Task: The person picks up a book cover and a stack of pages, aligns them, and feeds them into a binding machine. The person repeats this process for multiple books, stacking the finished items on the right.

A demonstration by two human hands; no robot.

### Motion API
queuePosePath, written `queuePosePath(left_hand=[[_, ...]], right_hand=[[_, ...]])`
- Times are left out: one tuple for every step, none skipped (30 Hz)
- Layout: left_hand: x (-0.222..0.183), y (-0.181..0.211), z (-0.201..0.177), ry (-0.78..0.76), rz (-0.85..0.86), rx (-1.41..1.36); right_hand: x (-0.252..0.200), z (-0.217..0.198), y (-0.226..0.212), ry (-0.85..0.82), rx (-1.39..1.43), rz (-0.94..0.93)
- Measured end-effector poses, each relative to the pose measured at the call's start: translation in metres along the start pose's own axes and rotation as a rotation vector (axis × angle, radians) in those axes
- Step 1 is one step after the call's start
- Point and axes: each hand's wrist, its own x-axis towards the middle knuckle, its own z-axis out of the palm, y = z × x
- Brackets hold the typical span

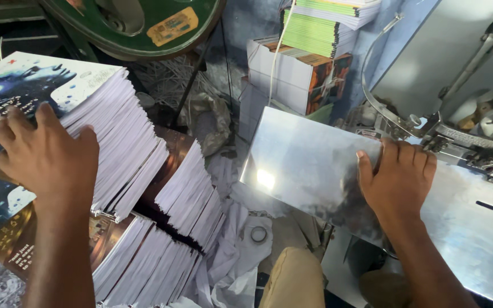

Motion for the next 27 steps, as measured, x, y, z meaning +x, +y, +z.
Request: queuePosePath(left_hand=[[0.0,-0.002,0.002,0.015,0.037,0.089],[0.0,-0.006,0.003,0.006,0.058,0.15],[0.0,-0.01,0.004,-0.002,0.079,0.211],[0.002,-0.016,0.005,-0.03,0.085,0.244],[0.001,-0.02,0.007,-0.035,0.1,0.275],[0.0,-0.023,0.009,-0.04,0.117,0.304],[-0.004,-0.025,0.009,-0.022,0.144,0.331],[-0.006,-0.026,0.01,0.008,0.172,0.349],[-0.009,-0.027,0.011,0.038,0.199,0.367],[-0.009,-0.024,0.012,0.082,0.227,0.376],[-0.009,-0.023,0.012,0.1,0.24,0.377],[-0.01,-0.02,0.012,0.117,0.253,0.378],[-0.011,-0.017,0.011,0.108,0.252,0.372],[-0.014,-0.012,0.01,0.106,0.254,0.347],[-0.016,-0.007,0.008,0.103,0.256,0.321],[-0.018,-0.001,0.006,0.105,0.262,0.277],[-0.018,0.003,0.003,0.1,0.261,0.23],[-0.018,0.007,0.0,0.095,0.259,0.184],[-0.018,0.014,-0.001,0.081,0.251,0.136],[-0.018,0.018,-0.004,0.082,0.26,0.087],[-0.018,0.021,-0.007,0.083,0.27,0.039],[-0.023,0.025,-0.011,0.098,0.297,-0.011],[-0.024,0.03,-0.013,0.101,0.306,-0.058],[-0.025,0.035,-0.015,0.105,0.314,-0.103],[-0.024,0.041,-0.015,0.096,0.304,-0.147],[-0.025,0.044,-0.017,0.095,0.306,-0.171],[-0.025,0.047,-0.019,0.093,0.308,-0.194]], right_hand=[[0.0,0.001,0.0,0.0,0.006,0.0],[-0.001,0.001,0.0,-0.001,0.013,0.0],[-0.002,0.001,0.001,-0.004,0.011,0.0],[-0.002,0.001,0.0,-0.005,0.011,0.0],[-0.002,0.001,0.0,-0.006,0.011,0.001],[-0.002,0.002,0.0,-0.011,0.014,0.007],[-0.002,0.002,-0.001,-0.016,0.018,0.013],[-0.002,0.002,-0.001,-0.022,0.021,0.02],[-0.002,0.002,-0.001,-0.028,0.027,0.024],[-0.002,0.002,-0.001,-0.034,0.033,0.029],[-0.002,0.003,-0.001,-0.04,0.038,0.034],[-0.003,0.003,-0.001,-0.029,0.049,0.032],[-0.003,0.003,-0.002,-0.017,0.059,0.029],[-0.004,0.004,-0.002,-0.005,0.069,0.027],[-0.004,0.003,-0.002,-0.01,0.089,0.034],[-0.005,0.003,-0.003,-0.013,0.111,0.04],[-0.005,0.003,-0.003,-0.017,0.133,0.046],[-0.005,0.003,-0.004,-0.031,0.15,0.066],[-0.005,0.003,-0.006,-0.046,0.167,0.085],[-0.006,0.002,-0.007,-0.061,0.184,0.104],[-0.005,0.002,-0.008,-0.079,0.191,0.116],[-0.005,0.002,-0.009,-0.097,0.198,0.128],[-0.004,0.001,-0.01,-0.115,0.204,0.14],[-0.004,0.0,-0.011,-0.12,0.224,0.148],[-0.004,-0.001,-0.014,-0.124,0.243,0.155],[-0.004,-0.002,-0.02,-0.129,0.265,0.164],[-0.004,-0.002,-0.027,-0.112,0.288,0.145]])
